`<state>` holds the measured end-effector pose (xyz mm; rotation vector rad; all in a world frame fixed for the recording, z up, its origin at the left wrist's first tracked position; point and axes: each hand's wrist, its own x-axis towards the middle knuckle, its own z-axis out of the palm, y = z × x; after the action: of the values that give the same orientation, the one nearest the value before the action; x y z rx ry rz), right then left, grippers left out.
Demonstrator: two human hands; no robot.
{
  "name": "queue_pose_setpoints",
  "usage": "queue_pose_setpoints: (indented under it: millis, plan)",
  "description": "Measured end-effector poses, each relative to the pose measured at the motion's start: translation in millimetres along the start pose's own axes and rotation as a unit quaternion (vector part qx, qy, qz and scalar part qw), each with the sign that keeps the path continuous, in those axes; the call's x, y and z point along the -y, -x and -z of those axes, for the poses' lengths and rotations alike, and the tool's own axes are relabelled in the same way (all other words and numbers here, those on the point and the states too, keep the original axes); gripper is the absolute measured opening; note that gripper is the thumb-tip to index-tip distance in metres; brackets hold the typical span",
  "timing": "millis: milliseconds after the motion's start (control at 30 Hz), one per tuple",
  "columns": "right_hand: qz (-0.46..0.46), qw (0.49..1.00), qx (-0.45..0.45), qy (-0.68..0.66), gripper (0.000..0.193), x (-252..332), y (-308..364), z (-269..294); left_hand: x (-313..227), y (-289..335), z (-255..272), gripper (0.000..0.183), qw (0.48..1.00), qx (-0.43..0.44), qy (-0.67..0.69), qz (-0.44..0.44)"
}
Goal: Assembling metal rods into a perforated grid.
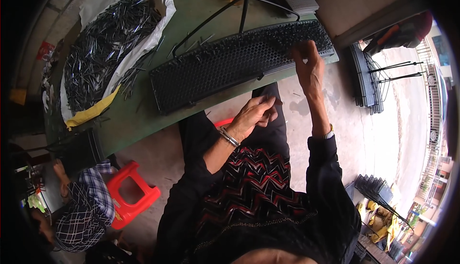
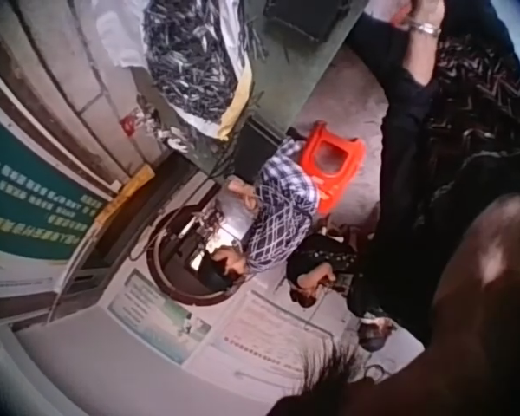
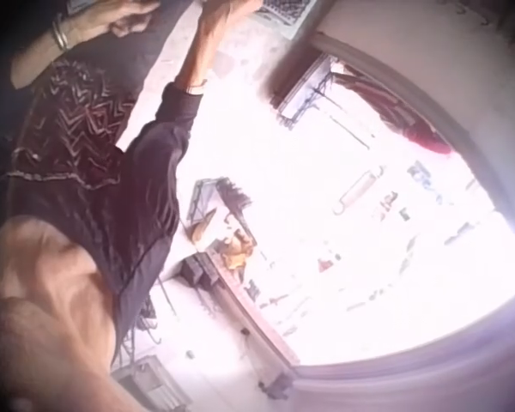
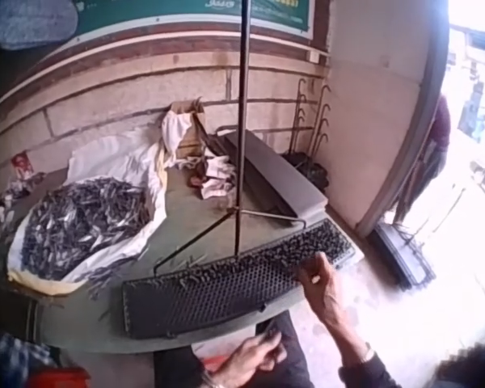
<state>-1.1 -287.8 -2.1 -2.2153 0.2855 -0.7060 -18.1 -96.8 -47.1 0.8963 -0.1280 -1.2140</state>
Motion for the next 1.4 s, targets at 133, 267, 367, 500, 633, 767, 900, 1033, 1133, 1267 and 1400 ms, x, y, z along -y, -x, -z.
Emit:
queue_pose_setpoints:
  millis: [133, 267, 367, 500, 633, 767, 900, 1033, 1133, 1267, 1400]
  plan:
    - [0.035, 0.998, -0.045, 0.023, 0.007, -19.9, -14.4, -21.1, -2.3, 0.9, -5.4, 0.031, 0.998, -0.038, 0.047, -0.009]
    - [0.075, 0.992, -0.052, 0.082, 0.006, -35.7, -20.5, -33.1, -2.5, 1.8, -6.8, 0.032, 0.997, -0.068, 0.021, -0.042]
    - [0.082, 0.99, -0.041, 0.105, 0.005, -37.8, -20.8, -38.8, -2.5, 2.5, -5.7, 0.032, 0.992, -0.107, 0.006, -0.069]
    - [0.093, 0.979, -0.016, 0.179, 0.007, -36.3, -24.1, -36.7, 1.0, -0.6, 3.9, 0.032, 0.982, -0.126, -0.062, -0.123]
    - [0.086, 0.965, -0.008, 0.249, 0.008, -32.8, -21.9, -36.1, -1.6, 2.6, 4.9, 0.029, 0.986, -0.094, 0.014, -0.136]
    - [0.09, 0.962, 0.007, 0.257, 0.011, -32.2, -20.6, -38.4, -2.3, 2.4, 8.8, 0.026, 0.982, -0.099, 0.052, -0.149]
    - [0.097, 0.951, -0.012, 0.292, 0.013, -32.3, -18.7, -39.3, -2.5, 1.5, 9.9, 0.021, 0.971, -0.121, 0.125, -0.163]
    - [0.128, 0.946, -0.037, 0.296, 0.014, -24.1, -11.1, -34.4, -3.6, 0.1, 15.0, 0.018, 0.957, -0.127, 0.2, -0.167]
    - [0.061, 0.993, -0.018, 0.099, 0.022, -12.1, 7.0, -17.4, -4.4, -3.4, 17.3, 0.017, 0.952, -0.122, 0.207, -0.188]
    - [-0.125, 0.959, 0.177, -0.181, 0.024, 15.0, 52.9, 6.0, -3.5, -5.9, 20.2, 0.018, 0.945, -0.131, 0.233, -0.187]
    - [-0.159, 0.96, 0.097, -0.21, 0.018, 32.3, 83.5, -6.1, -2.4, -7.4, 9.2, 0.019, 0.943, -0.115, 0.261, -0.174]
